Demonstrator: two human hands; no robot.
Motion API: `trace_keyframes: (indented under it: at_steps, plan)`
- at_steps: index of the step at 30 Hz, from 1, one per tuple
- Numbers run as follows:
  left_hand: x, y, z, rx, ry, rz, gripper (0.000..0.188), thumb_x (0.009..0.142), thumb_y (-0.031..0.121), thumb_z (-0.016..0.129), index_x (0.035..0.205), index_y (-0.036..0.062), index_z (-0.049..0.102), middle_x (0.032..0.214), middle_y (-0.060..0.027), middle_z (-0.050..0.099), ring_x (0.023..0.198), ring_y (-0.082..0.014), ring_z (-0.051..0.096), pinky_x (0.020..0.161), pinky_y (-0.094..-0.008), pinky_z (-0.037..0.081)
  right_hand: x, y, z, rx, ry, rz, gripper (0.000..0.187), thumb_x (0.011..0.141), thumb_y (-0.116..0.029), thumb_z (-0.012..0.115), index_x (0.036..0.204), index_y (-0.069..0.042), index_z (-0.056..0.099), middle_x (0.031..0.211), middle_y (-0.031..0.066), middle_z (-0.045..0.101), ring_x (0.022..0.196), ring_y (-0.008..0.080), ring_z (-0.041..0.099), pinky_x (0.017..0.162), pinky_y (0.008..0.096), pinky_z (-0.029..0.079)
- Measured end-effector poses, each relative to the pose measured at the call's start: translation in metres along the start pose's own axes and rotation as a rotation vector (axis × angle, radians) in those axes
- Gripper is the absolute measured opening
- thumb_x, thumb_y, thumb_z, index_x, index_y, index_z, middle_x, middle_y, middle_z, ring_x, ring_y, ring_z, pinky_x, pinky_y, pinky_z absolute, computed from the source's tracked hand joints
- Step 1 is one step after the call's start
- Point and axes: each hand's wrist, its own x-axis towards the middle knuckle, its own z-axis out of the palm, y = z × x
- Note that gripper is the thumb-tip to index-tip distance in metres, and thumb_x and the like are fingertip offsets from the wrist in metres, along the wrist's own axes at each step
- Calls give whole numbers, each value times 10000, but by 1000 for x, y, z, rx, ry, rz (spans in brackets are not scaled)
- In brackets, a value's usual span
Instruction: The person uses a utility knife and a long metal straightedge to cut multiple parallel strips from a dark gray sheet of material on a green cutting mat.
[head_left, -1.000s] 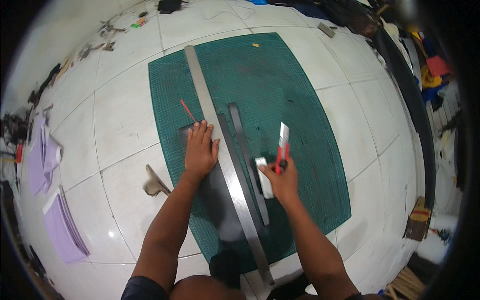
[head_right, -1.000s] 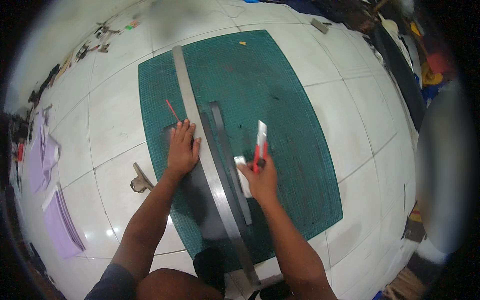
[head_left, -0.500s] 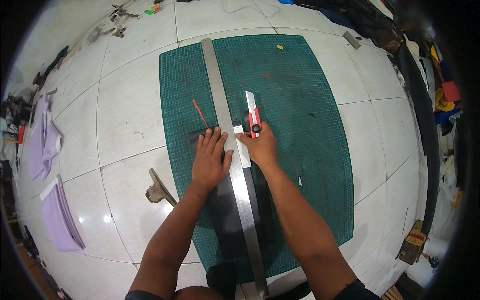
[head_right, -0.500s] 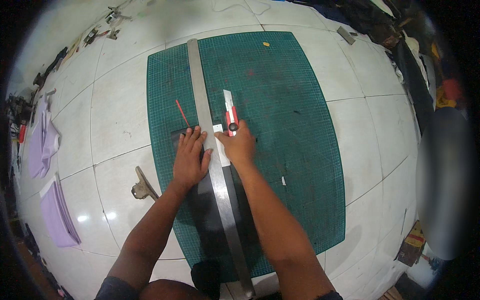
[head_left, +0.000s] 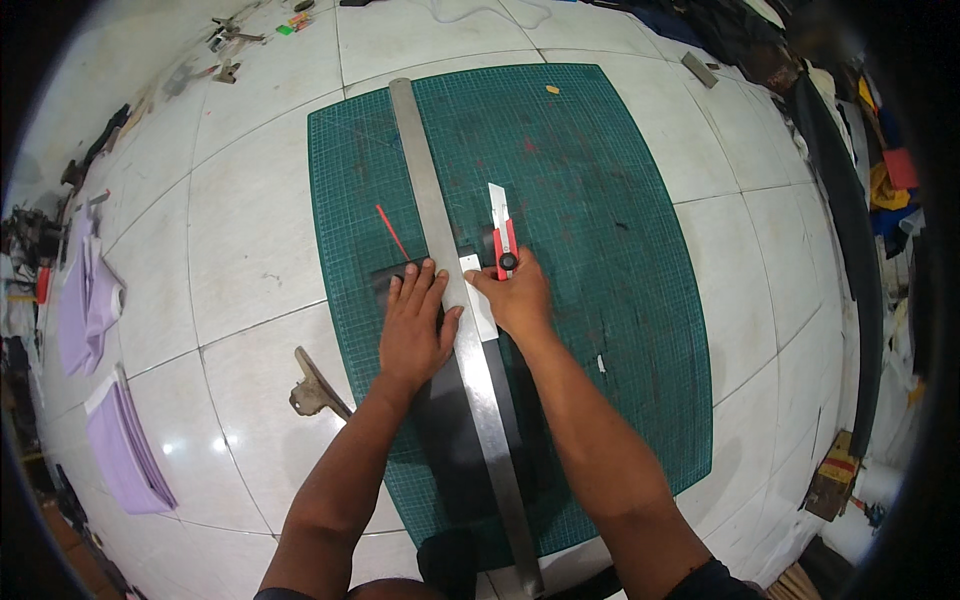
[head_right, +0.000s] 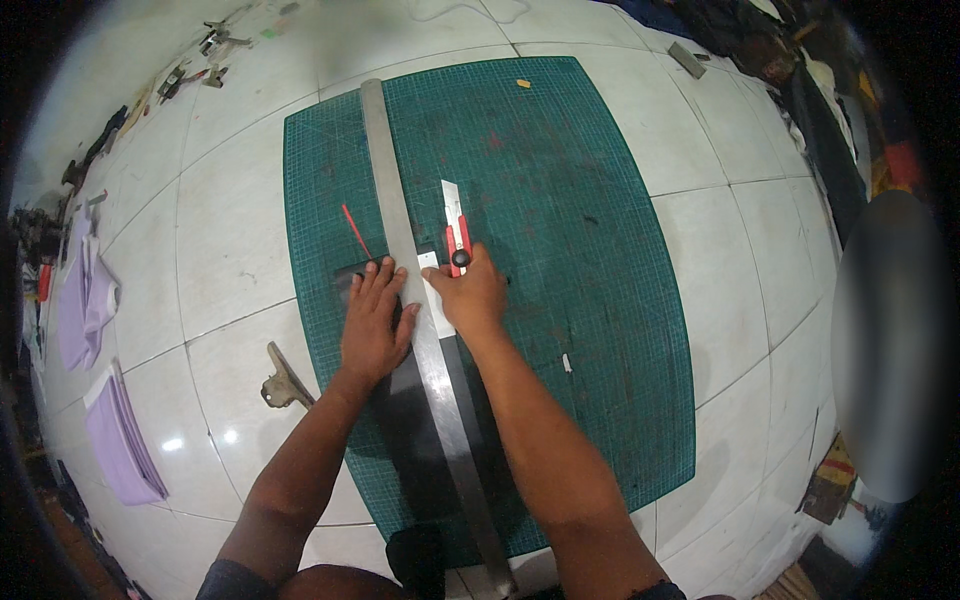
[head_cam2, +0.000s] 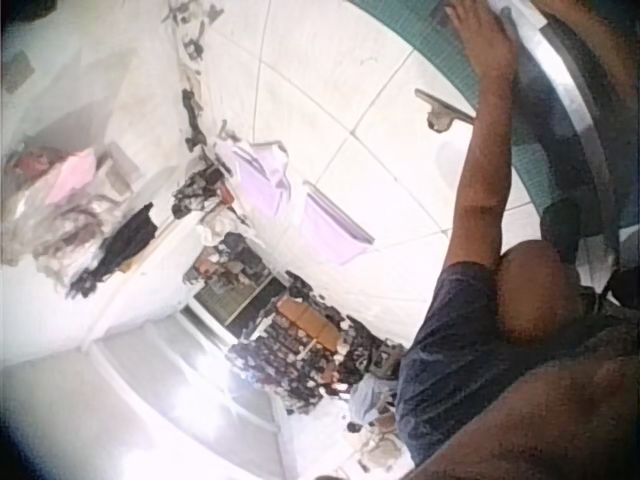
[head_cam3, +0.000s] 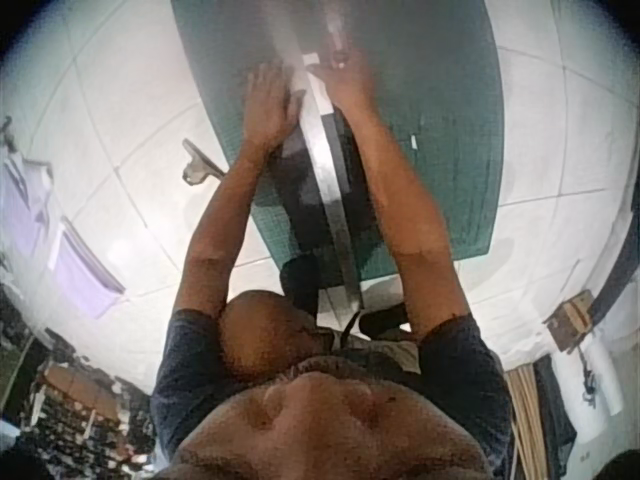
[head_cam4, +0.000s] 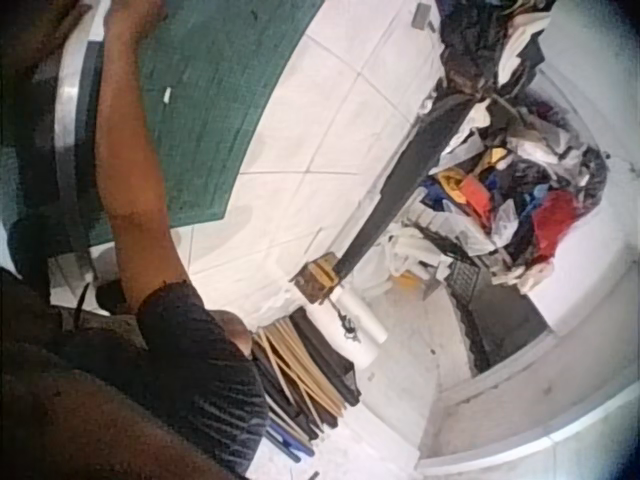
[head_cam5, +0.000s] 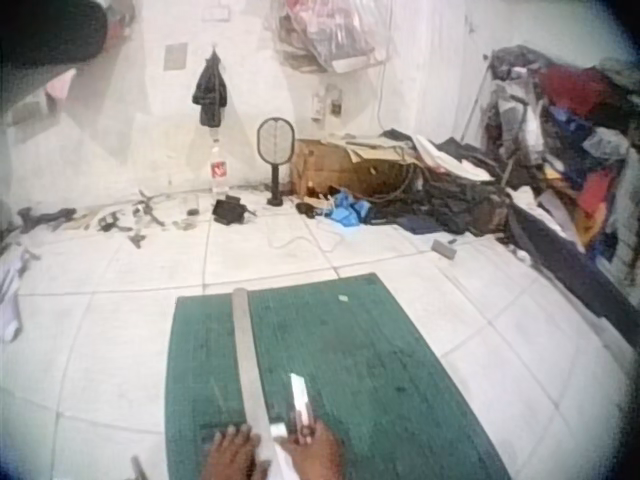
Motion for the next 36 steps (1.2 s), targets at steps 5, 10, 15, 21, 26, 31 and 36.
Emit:
trace_keyframes:
  at_steps: [5,10,15,21,26,31,36]
  plan:
    - [-1,-1,-3,0,32,17,518,961,239,622,1428,43,514,1531,-218,433,1458,-429,343,1211,-564,215,1,-3,2,-73,0,-37,516,706,-301,891,1023,-20,597,1005,189,705,969,399,683,831,475,525]
    - [-1,-3,9,-6,63,52,517,957,241,633,1417,35,520,1517,-219,436,1450,-430,351,1208,-573,221,-2,5,-17,31,-8,-46,542,725,-280,894,1046,41,597,987,202,692,913,340,692,822,416,528]
    - [-2,-14,12,20,119,86,510,962,287,627,1387,19,538,1498,-223,445,1434,-435,365,1193,-573,252,-76,-12,-88,192,-157,27,411,785,-247,870,989,-10,604,888,63,668,804,153,630,754,324,518]
    - [0,-17,3,6,10,121,681,931,376,691,1459,8,469,1556,-247,370,1469,-456,293,1210,-543,219,-231,69,-142,-70,-230,280,390,846,-259,835,1083,-50,606,913,44,663,806,123,617,746,304,518]
    - [10,-7,-26,-4,-378,40,1145,705,488,869,1561,12,278,1628,-253,190,1532,-437,115,1239,-547,174,-316,132,-141,23,-216,386,439,859,-268,825,1129,-9,596,894,50,682,795,114,648,749,302,533]
    - [19,-11,-39,75,-514,121,1385,519,541,941,1569,-19,232,1625,-277,174,1529,-460,102,1242,-539,170,-328,144,-120,-46,-109,314,391,853,-320,814,1030,-36,610,881,88,722,800,209,710,729,358,541]
    - [15,-12,-38,65,-487,95,1407,490,510,959,1572,-10,226,1628,-275,172,1533,-455,89,1243,-533,177,-327,151,-114,-39,-121,311,399,844,-335,810,1013,-38,604,932,118,741,859,286,731,774,407,545]
